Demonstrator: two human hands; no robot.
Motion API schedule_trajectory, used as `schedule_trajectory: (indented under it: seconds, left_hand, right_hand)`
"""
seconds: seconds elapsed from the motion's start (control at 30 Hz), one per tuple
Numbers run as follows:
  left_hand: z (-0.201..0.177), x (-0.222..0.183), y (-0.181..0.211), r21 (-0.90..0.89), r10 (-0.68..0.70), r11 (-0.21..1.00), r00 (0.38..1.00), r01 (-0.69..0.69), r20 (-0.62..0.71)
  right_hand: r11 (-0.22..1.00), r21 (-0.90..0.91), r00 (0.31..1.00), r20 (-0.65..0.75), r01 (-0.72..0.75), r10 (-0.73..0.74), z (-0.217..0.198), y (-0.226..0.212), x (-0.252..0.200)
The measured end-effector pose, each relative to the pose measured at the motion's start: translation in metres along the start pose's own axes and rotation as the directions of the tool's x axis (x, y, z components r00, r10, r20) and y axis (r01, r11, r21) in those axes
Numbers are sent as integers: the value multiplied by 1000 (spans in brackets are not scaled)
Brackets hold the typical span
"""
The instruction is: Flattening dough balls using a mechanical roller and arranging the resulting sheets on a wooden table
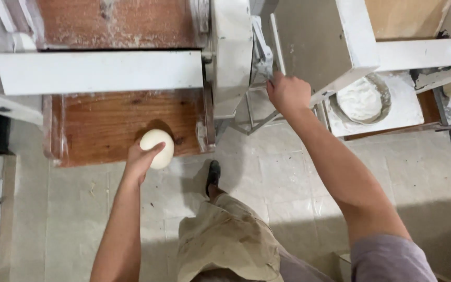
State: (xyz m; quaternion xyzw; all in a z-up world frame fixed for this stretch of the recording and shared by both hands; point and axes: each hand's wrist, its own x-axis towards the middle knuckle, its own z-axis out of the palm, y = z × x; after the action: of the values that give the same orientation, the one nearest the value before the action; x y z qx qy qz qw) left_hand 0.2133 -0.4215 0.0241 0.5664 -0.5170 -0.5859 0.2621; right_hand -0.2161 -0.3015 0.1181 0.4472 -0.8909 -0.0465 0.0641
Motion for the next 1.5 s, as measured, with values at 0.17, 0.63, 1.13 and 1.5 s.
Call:
schedule_trajectory:
  seconds: [0.17,0.63,1.13,1.5]
  left_hand:
    - [-24,17,37,292,27,956,999,-32,21]
    - [-190,104,-8,-198,172,902,739,-384,-652]
    - [-180,131,83,-590,-47,739,848,-326,-528]
    - [-254,86,11,-217,174,925,856,-312,-487]
  right_hand:
    - [993,11,991,62,116,-117,7,33,-22]
    - [899,374,851,-524,229,1,40,-46,-82]
    - [708,697,744,410,119,-528,-38,-338,-72]
    - [464,881,935,82,94,-346,-185,-346,3]
